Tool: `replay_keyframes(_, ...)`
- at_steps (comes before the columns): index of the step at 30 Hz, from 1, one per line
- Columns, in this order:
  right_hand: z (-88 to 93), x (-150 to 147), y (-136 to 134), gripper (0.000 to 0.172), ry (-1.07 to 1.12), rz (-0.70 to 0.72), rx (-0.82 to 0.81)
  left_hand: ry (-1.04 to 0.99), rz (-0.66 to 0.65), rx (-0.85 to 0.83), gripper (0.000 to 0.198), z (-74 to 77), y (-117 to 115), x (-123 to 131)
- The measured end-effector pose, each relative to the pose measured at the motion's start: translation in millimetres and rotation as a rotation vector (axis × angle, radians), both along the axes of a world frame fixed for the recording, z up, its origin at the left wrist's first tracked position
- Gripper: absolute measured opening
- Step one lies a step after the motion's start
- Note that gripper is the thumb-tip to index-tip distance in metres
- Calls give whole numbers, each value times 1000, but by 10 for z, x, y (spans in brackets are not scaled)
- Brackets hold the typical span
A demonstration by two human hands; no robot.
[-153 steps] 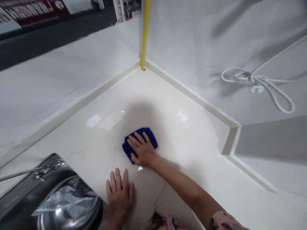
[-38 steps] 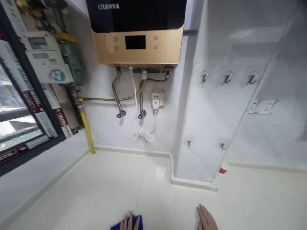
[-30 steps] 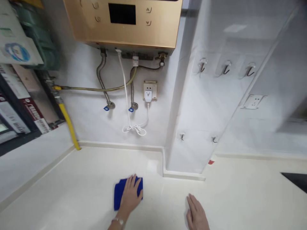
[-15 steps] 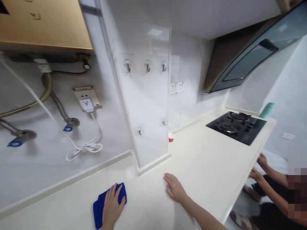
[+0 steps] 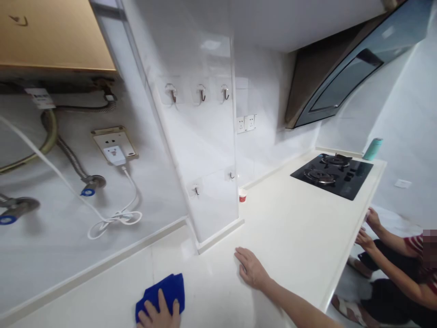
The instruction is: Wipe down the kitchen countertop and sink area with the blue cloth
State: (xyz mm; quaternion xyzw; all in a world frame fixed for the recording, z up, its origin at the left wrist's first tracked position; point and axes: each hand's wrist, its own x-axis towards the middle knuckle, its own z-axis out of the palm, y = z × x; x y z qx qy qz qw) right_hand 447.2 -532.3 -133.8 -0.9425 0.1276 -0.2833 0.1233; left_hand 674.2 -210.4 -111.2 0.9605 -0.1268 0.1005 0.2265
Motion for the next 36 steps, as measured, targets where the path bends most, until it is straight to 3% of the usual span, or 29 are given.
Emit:
replay_keyframes(4,-12,-11,-7,62,-25,1,-30,37,107,-10,95,165,-294,-4)
replay_keyframes(8,-49,-40,-29,62,-46,9,-82,-198,21,-37,80,212,-458,-130)
replay_keyframes(11,-54,-119,-38,61,-69,14,-90,-208,-67,-24,70,272,-512,-119)
replay_keyframes(16,-8,-215,-42,60,-74,34,-46,-91,-401,-15,63,348,-551,341)
replay_keyframes(20,81,-248,-19,65,-41,64,-27,24,-576,-60,58,339,-724,792)
replay_keyframes(24,179,-276,12,69,-4,65,-24,96,-606,-188,56,330,-1115,1136)
replay_keyframes(28,240,-285,34,71,37,57,-6,90,-642,-210,52,284,-1479,1383)
replay_keyframes(36,281,-305,64,71,120,35,33,26,-699,-202,35,255,-1843,1821)
